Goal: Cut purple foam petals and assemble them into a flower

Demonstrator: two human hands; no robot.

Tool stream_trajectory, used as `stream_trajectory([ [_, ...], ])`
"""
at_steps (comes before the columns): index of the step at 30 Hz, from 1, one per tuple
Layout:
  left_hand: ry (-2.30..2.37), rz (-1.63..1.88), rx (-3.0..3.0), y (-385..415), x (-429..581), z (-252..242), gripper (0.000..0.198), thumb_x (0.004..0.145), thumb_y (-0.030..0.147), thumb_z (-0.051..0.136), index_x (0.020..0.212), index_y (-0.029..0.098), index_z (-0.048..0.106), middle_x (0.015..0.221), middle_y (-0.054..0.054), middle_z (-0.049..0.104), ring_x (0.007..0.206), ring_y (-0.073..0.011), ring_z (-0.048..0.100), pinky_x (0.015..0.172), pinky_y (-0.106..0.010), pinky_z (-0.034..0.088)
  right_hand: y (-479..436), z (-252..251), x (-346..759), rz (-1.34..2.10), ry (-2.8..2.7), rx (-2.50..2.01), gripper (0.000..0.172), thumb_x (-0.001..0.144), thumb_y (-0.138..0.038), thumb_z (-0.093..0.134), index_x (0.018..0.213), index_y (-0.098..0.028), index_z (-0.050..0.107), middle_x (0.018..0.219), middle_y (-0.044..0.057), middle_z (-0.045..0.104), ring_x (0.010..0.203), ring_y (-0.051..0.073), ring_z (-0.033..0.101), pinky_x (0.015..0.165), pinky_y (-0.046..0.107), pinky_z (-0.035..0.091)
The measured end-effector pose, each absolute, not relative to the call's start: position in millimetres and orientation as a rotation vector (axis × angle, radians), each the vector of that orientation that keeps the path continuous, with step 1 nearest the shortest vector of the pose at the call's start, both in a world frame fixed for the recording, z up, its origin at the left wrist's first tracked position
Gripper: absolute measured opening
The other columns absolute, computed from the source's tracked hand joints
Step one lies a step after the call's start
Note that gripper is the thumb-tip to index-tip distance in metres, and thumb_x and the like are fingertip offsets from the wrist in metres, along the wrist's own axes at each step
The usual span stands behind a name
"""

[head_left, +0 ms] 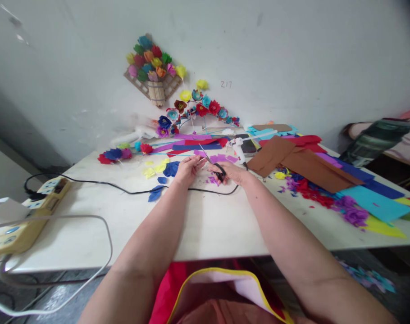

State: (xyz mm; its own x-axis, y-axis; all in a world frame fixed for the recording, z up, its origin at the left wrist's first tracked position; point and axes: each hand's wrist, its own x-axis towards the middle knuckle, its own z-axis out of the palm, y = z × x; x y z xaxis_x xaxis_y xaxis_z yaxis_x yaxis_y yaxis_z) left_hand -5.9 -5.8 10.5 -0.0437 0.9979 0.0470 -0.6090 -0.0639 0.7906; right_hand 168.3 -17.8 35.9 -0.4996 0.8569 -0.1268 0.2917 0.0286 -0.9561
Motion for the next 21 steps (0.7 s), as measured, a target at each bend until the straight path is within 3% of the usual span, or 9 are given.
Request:
stream_trajectory([
  [21,0.714,1.545,0.740,-2.6,-6.7,8.0,0.015,0.067,0.008,0.074,0.066,0.013,0.061,0.067,-0.001,0.067,0.077,-0.0164,0.071,0.085,-0.030,0.053,-21.6,33.6,160.6,1.470,-1.771,-1.158,0.031,0.084,-0.041,0.066,0.075,-0.016,0.050,0.054,-0.003,0.053,0.040,0.007,0.051,0.029,0.015,0.029],
])
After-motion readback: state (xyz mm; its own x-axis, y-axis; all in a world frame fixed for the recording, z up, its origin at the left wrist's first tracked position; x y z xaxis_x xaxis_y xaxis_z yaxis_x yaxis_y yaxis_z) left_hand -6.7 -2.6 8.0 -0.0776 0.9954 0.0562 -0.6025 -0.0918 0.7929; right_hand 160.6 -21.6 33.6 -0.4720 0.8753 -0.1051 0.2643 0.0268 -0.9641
